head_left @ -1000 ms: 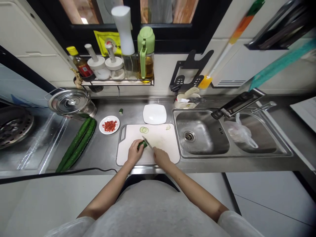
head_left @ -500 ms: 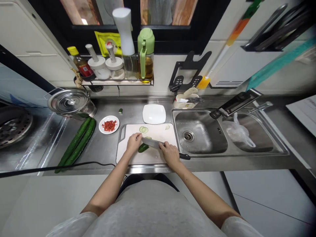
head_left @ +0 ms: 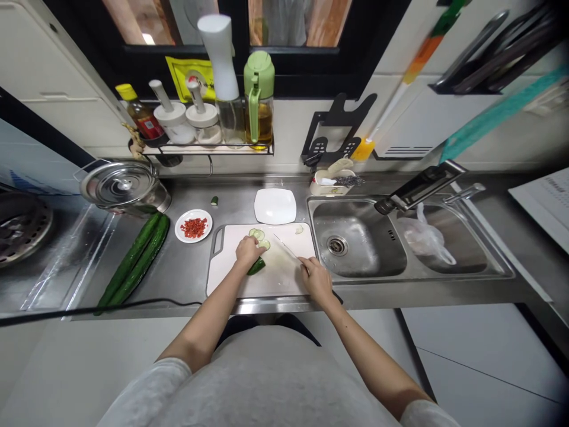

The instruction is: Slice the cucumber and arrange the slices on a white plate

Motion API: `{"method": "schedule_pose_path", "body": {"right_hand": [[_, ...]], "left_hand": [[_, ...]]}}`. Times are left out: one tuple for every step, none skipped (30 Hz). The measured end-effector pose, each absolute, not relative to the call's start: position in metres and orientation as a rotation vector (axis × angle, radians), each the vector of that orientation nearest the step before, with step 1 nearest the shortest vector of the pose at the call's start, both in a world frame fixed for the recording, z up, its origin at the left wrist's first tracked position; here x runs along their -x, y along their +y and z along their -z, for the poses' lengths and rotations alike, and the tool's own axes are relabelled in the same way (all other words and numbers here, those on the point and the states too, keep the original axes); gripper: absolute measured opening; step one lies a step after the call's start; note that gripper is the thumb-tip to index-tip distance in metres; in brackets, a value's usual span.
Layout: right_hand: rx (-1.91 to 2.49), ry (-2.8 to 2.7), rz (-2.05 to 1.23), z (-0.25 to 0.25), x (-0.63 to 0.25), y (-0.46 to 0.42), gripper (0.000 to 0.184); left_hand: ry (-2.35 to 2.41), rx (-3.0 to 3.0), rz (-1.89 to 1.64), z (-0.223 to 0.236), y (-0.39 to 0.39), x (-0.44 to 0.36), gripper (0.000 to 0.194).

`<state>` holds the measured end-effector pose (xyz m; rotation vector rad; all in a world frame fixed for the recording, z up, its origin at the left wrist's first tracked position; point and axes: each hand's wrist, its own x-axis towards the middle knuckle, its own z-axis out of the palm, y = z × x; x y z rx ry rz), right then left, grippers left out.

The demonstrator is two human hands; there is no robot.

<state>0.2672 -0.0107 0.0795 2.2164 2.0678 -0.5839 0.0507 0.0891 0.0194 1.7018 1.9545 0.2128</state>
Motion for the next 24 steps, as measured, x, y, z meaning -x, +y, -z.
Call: {"method": "schedule_pose_path", "body": {"right_hand": [[-2.218, 2.058, 0.597, -0.079, -0.267, -0.012, 0.04], [-2.221, 2.05, 0.61, -0.078, -0.267, -0.013, 0.04], [-2.227, 2.043, 0.623, -0.078, -0.267, -0.013, 0.04], [-2.233, 2.04, 0.633, -0.078, -0.267, -0.014, 0.04], [-2.242, 2.037, 0.642, -0.077, -0.268, -0.015, 0.04], [-2.252, 2.036, 0.65, -0.076, -0.269, -0.016, 0.04], [-2.262, 2.033, 0.655, -0.076, -0.269, -0.016, 0.04], [-2.274, 2.03, 0.66, -0.075, -0.27, -0.017, 0.04], [-2.286, 2.03, 0.666, -0.074, -0.272, -0.018, 0.039], [-2.295, 2.029, 0.672, -0.073, -0.273, -0.018, 0.039], [-2.302, 2.027, 0.677, -0.072, -0.274, -0.019, 0.039], [-2.306, 2.027, 0.68, -0.072, -0.275, -0.019, 0.039], [-2.308, 2.026, 0.679, -0.071, -0.275, -0.02, 0.039], [-2.305, 2.026, 0.678, -0.071, -0.276, -0.02, 0.039], [-2.303, 2.021, 0.676, -0.07, -0.277, -0.02, 0.039], [-2.303, 2.016, 0.674, -0.07, -0.277, -0.021, 0.039], [-2.304, 2.012, 0.674, -0.07, -0.277, -0.021, 0.039], [-2.305, 2.007, 0.677, -0.071, -0.277, -0.02, 0.039], [-2.307, 2.003, 0.683, -0.071, -0.277, -0.02, 0.039], [-2.31, 2.0, 0.688, -0.071, -0.277, -0.02, 0.039], [-2.312, 2.002, 0.694, -0.071, -0.277, -0.02, 0.039], [-2.316, 2.006, 0.701, -0.071, -0.277, -0.02, 0.039], [-2.322, 2.009, 0.707, -0.071, -0.277, -0.019, 0.039], [-2.329, 2.014, 0.713, -0.07, -0.277, -0.019, 0.039]], "left_hand": [[1.954, -1.707, -0.21, -0.02, 0.09, -0.053, 0.029], [1.951, -1.714, -0.215, -0.02, 0.09, -0.055, 0.027], [1.946, -1.719, -0.227, -0.02, 0.091, -0.056, 0.024], [1.936, -1.718, -0.24, -0.021, 0.09, -0.057, 0.022], [1.922, -1.708, -0.254, -0.021, 0.09, -0.058, 0.02], [1.905, -1.689, -0.268, -0.022, 0.09, -0.059, 0.018], [1.884, -1.666, -0.283, -0.022, 0.09, -0.059, 0.016], [1.862, -1.642, -0.302, -0.023, 0.091, -0.06, 0.015], [1.844, -1.622, -0.327, -0.023, 0.092, -0.06, 0.014], [1.829, -1.605, -0.358, -0.023, 0.093, -0.061, 0.013], [1.815, -1.593, -0.394, -0.023, 0.095, -0.061, 0.013], [1.803, -1.582, -0.433, -0.023, 0.097, -0.061, 0.013], [1.796, -1.572, -0.473, -0.022, 0.099, -0.061, 0.013], [1.794, -1.562, -0.509, -0.022, 0.102, -0.061, 0.014], [1.795, -1.553, -0.536, -0.021, 0.105, -0.06, 0.016], [1.803, -1.545, -0.553, -0.021, 0.109, -0.06, 0.019], [1.814, -1.538, -0.558, -0.021, 0.112, -0.059, 0.022], [1.828, -1.534, -0.554, -0.02, 0.115, -0.058, 0.024], [1.842, -1.531, -0.544, -0.02, 0.118, -0.057, 0.025], [1.854, -1.532, -0.533, -0.02, 0.121, -0.055, 0.026], [1.866, -1.537, -0.524, -0.019, 0.124, -0.054, 0.026], [1.875, -1.545, -0.517, -0.018, 0.126, -0.052, 0.026], [1.883, -1.555, -0.511, -0.017, 0.127, -0.051, 0.027], [1.888, -1.567, -0.507, -0.017, 0.128, -0.05, 0.027]]}}
